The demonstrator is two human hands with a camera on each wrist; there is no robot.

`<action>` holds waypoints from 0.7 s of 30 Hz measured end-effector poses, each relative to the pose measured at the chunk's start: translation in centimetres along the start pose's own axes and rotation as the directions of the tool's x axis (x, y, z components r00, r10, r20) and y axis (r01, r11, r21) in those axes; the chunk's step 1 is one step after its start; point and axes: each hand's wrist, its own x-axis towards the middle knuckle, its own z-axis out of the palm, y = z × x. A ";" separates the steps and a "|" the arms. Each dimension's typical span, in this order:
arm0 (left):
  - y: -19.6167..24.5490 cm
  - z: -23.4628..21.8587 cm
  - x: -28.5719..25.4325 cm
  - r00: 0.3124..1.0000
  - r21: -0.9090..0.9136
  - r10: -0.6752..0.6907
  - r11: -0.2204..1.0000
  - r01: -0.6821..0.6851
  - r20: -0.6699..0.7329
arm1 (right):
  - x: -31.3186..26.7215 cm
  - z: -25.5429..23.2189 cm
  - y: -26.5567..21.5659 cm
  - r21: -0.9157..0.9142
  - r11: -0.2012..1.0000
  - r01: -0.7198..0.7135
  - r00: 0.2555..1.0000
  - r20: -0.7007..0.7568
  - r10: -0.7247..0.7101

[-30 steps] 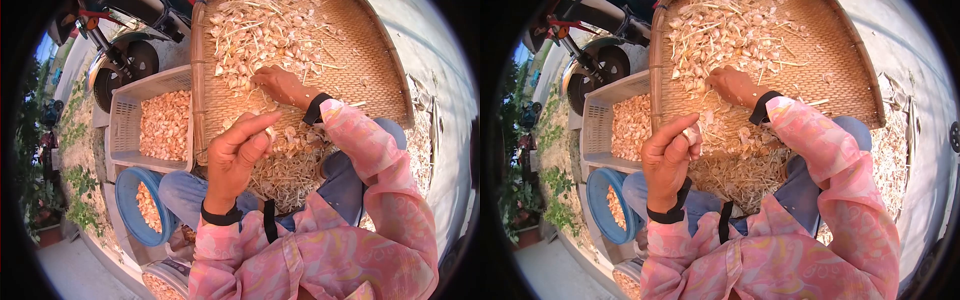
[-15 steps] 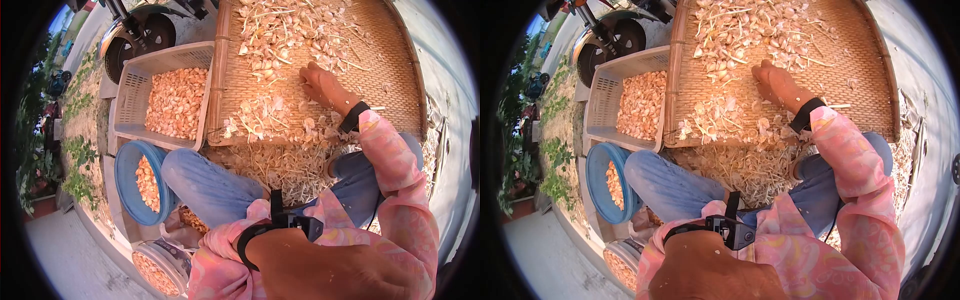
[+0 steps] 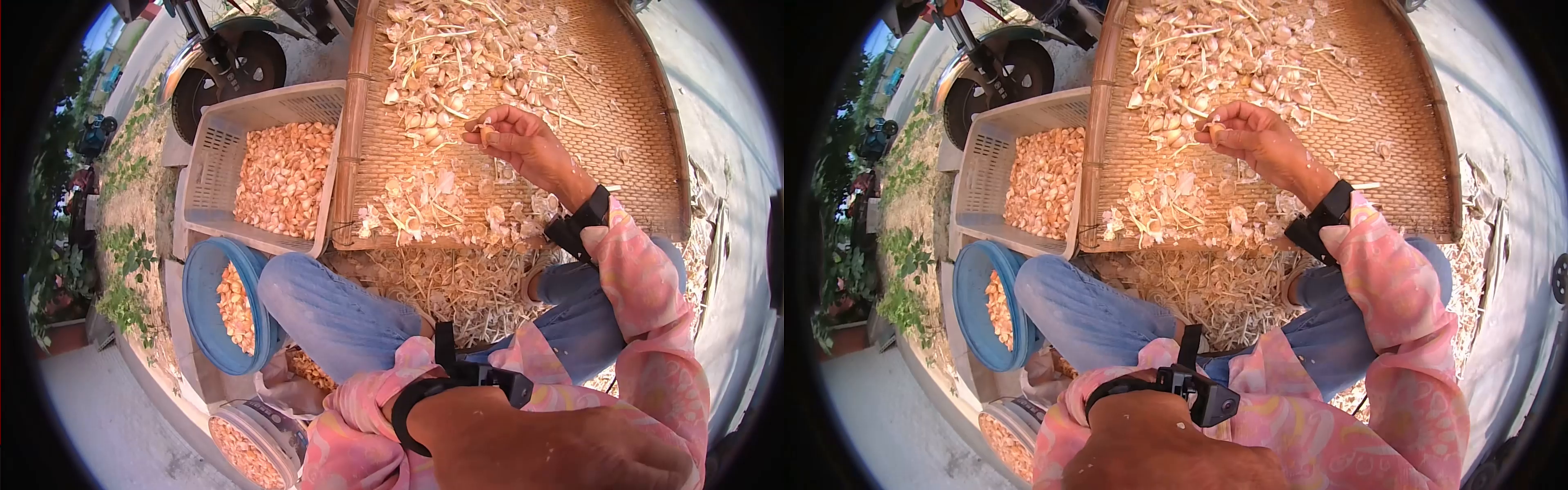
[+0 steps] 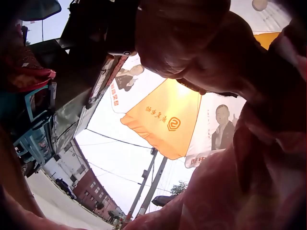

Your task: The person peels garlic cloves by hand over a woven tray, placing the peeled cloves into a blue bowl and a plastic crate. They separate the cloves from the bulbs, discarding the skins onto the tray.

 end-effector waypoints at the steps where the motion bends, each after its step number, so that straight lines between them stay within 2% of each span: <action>1: 0.7 0.7 0.2 0.996 -0.042 -0.059 0.997 0.057 -0.060 | 0.2 -0.1 0.1 0.059 0.998 0.006 0.999 0.034 -0.008; 3: 1.2 1.3 -0.1 0.987 -0.102 -0.085 0.992 0.071 -0.133 | 0.1 0.0 0.1 0.086 0.996 0.023 0.998 0.048 -0.027; 6: 0.4 1.4 -0.1 0.989 -0.146 -0.005 0.989 -0.017 -0.146 | 0.4 0.1 -0.1 0.109 0.993 0.042 0.997 0.063 -0.049; 9: 0.6 1.2 0.7 0.987 -0.140 0.002 0.990 -0.025 -0.163 | 0.4 0.6 0.1 0.091 0.994 0.057 0.997 0.048 -0.062; 12: 2.0 0.0 1.4 0.997 -0.063 -0.040 0.997 0.036 -0.069 | 0.5 1.0 0.2 0.002 1.000 0.006 1.000 -0.021 -0.006; 13: 2.1 -0.7 0.8 0.998 -0.028 -0.064 0.998 0.064 0.006 | 0.6 1.0 0.5 0.001 1.000 0.007 1.000 -0.003 -0.007; 15: 1.8 -0.3 -0.1 0.998 -0.018 -0.059 0.998 0.059 -0.014 | 0.6 1.0 0.6 -0.022 1.000 0.020 1.000 0.007 -0.020; 16: 1.5 0.9 -0.3 0.993 -0.037 -0.030 0.999 0.026 -0.110 | 0.4 1.1 0.8 -0.028 0.999 0.021 1.000 0.006 -0.021; 17: 1.5 1.4 -0.3 0.984 -0.034 -0.038 0.999 0.033 -0.171 | 0.4 1.2 0.8 -0.065 0.998 -0.002 1.000 -0.028 0.000; 19: 2.5 2.1 1.0 0.959 -0.017 -0.083 0.997 0.082 -0.270 | 0.8 0.9 1.4 -0.352 0.936 0.022 0.998 -0.053 -0.044; 20: 3.8 1.6 2.1 0.970 0.032 -0.166 0.984 0.174 -0.176 | 0.9 0.7 1.9 -0.484 0.875 0.027 0.996 -0.064 -0.066; 21: 5.1 1.1 3.4 0.966 0.099 -0.246 0.962 0.253 -0.079 | 0.8 0.4 2.5 -0.628 0.768 0.127 0.984 -0.018 -0.177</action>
